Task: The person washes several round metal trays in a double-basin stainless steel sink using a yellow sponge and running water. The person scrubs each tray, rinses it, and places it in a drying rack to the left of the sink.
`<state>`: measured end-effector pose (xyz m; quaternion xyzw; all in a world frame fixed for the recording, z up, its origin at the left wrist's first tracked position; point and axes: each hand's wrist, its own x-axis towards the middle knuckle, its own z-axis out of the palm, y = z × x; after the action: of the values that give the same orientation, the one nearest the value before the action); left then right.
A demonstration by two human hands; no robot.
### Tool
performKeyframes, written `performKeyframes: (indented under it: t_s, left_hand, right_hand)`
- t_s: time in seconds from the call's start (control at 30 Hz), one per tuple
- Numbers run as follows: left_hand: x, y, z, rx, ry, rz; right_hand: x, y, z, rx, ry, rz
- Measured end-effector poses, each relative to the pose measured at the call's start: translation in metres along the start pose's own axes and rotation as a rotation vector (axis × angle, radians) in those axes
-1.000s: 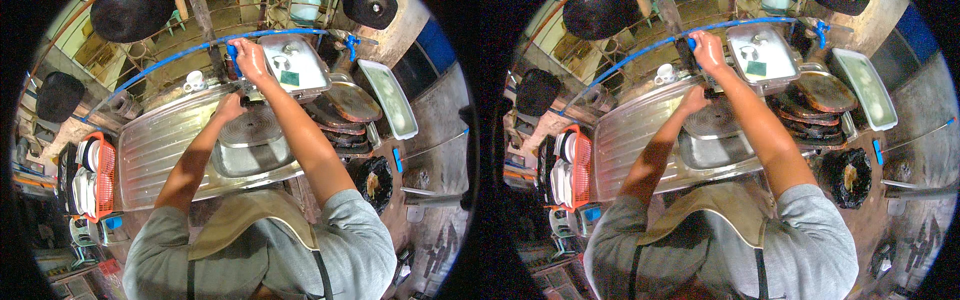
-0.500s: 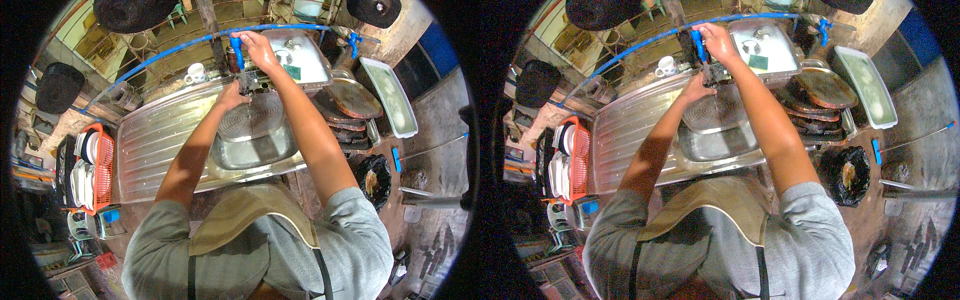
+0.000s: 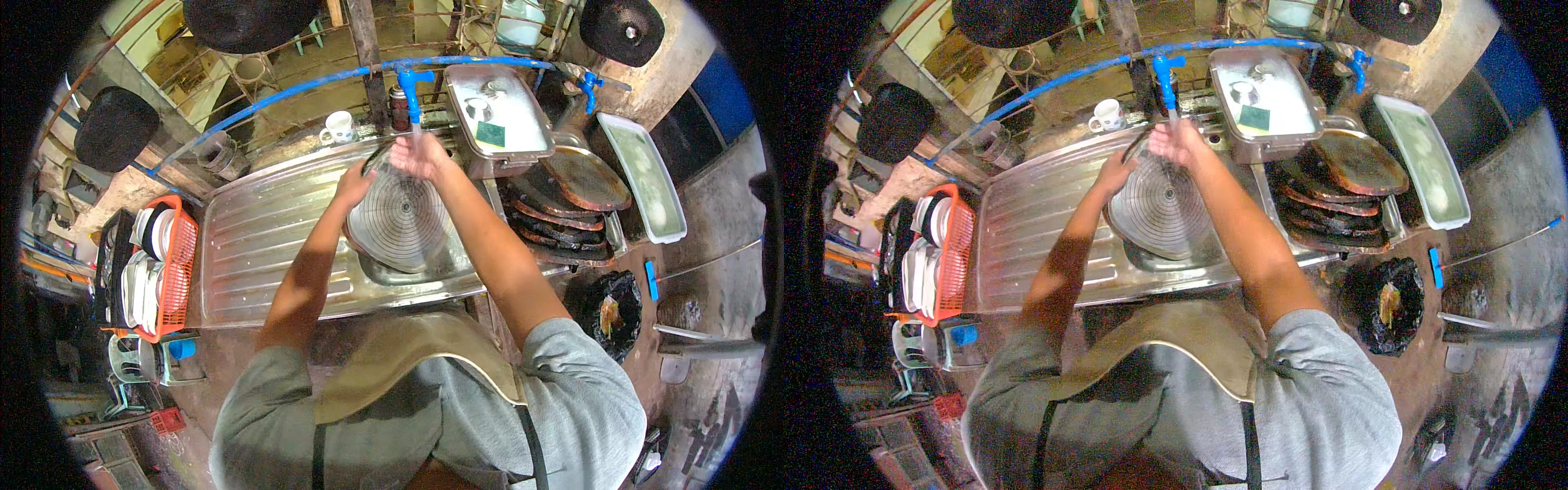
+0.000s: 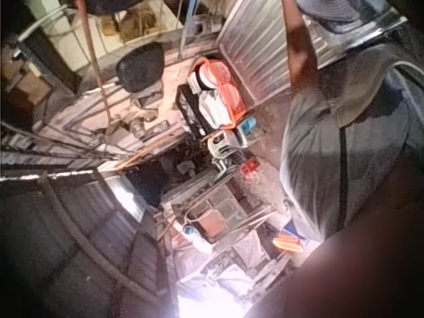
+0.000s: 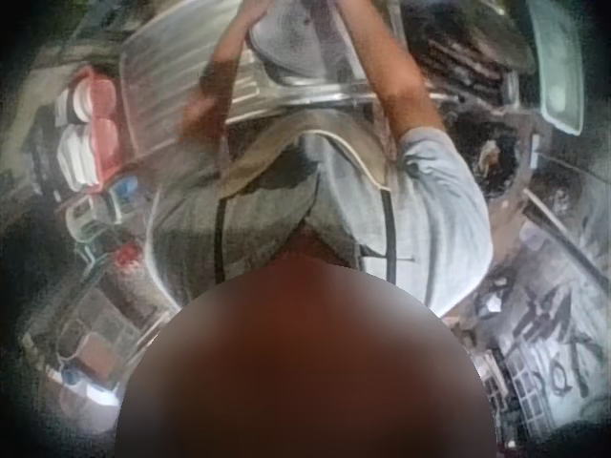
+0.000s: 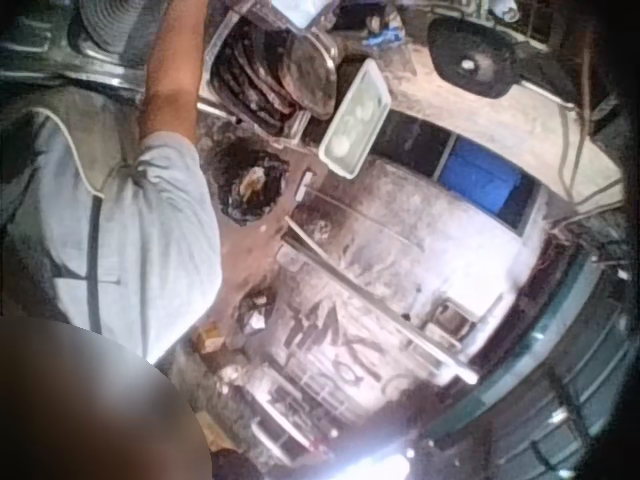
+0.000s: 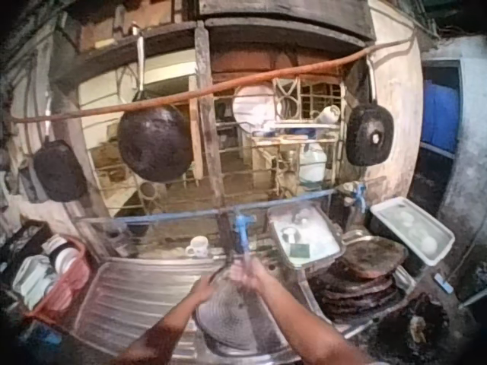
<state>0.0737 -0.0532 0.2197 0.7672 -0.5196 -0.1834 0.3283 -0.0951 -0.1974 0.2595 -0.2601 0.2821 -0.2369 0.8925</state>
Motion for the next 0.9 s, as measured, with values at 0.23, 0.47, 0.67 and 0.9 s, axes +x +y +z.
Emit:
performKeyframes:
  t_s: [0.23,0.47,0.67,0.9]
  left_hand:
    - [-0.088,-0.093,0.059,-1.327,0.016,-0.696]
    - [-0.135,-0.09,0.11,-1.546,-0.027,-0.657]
    - [-0.104,-0.034,0.08,-1.259,0.381,-0.34]
    - [-0.086,-0.027,0.011,-0.447,0.497,-0.166]
  right_hand:
    - [0.009,-0.004,0.007,-0.147,0.137,0.091]
    - [-0.036,-0.018,0.05,-0.058,0.1,0.124]
    - [-0.012,-0.031,0.005,-0.105,0.082,0.276]
    - [0.006,0.008,-0.008,-0.209,0.091,0.374]
